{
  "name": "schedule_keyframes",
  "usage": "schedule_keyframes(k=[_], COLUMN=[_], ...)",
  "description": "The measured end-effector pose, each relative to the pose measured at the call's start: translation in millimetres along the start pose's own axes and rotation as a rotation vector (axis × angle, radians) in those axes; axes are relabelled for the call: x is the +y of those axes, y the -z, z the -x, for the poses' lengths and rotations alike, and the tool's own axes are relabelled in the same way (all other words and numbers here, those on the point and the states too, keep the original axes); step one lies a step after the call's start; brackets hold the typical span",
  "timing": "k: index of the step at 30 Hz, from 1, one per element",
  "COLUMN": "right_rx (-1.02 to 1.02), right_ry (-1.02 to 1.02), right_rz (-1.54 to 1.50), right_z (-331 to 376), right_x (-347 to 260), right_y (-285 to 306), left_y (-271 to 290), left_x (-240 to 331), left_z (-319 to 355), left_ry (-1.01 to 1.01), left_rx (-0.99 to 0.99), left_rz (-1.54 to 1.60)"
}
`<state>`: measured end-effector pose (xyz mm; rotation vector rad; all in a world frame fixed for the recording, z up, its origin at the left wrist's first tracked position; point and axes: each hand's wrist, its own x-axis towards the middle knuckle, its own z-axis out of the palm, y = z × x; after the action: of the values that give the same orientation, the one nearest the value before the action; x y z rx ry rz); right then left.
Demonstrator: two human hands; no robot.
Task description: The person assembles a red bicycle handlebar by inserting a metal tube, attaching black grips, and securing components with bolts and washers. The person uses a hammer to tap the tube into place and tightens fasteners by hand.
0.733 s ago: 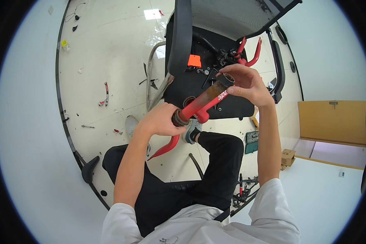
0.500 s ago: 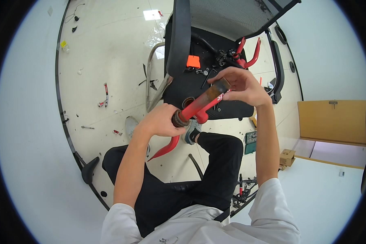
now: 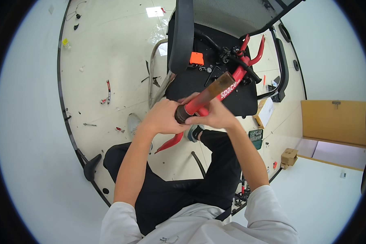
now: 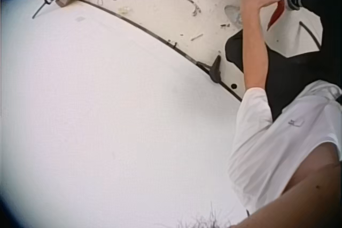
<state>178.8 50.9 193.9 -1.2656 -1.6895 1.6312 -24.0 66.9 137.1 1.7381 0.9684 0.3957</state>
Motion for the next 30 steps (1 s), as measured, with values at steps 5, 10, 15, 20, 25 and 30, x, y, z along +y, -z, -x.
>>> schedule_keyframes(k=[5,10,15,20,25,30], right_rx=[0.168,0.348,-0.04,-0.157,-0.159,0.031], right_ry=[-0.064,0.053,-0.034,-0.047,-0.042,0.082], right_rz=[-0.153,0.368,0.991,1.274,1.225,1.044], right_z=[8.9,14.0,8.6,-11.7,-11.4,1.4], right_x=[1.5,-16.7,25.7,41.7,44.8,9.2], right_y=[-25.1,16.3,63.8,61.5,65.5,71.7], left_y=[1.0,2.9,4.1,1.3,0.1,5.0], left_x=[6.0,-1.1,2.4,-2.4,-2.0,6.5], left_z=[3.6,5.9,-0.9,-1.3,-7.7,-1.1], left_ry=[-0.035,0.002,0.023,-0.003,0.044,0.022], left_rx=[0.048,0.043,0.002,-0.004,0.004,-0.006], left_rz=[0.035,0.098,0.066,0.065,0.109,0.163])
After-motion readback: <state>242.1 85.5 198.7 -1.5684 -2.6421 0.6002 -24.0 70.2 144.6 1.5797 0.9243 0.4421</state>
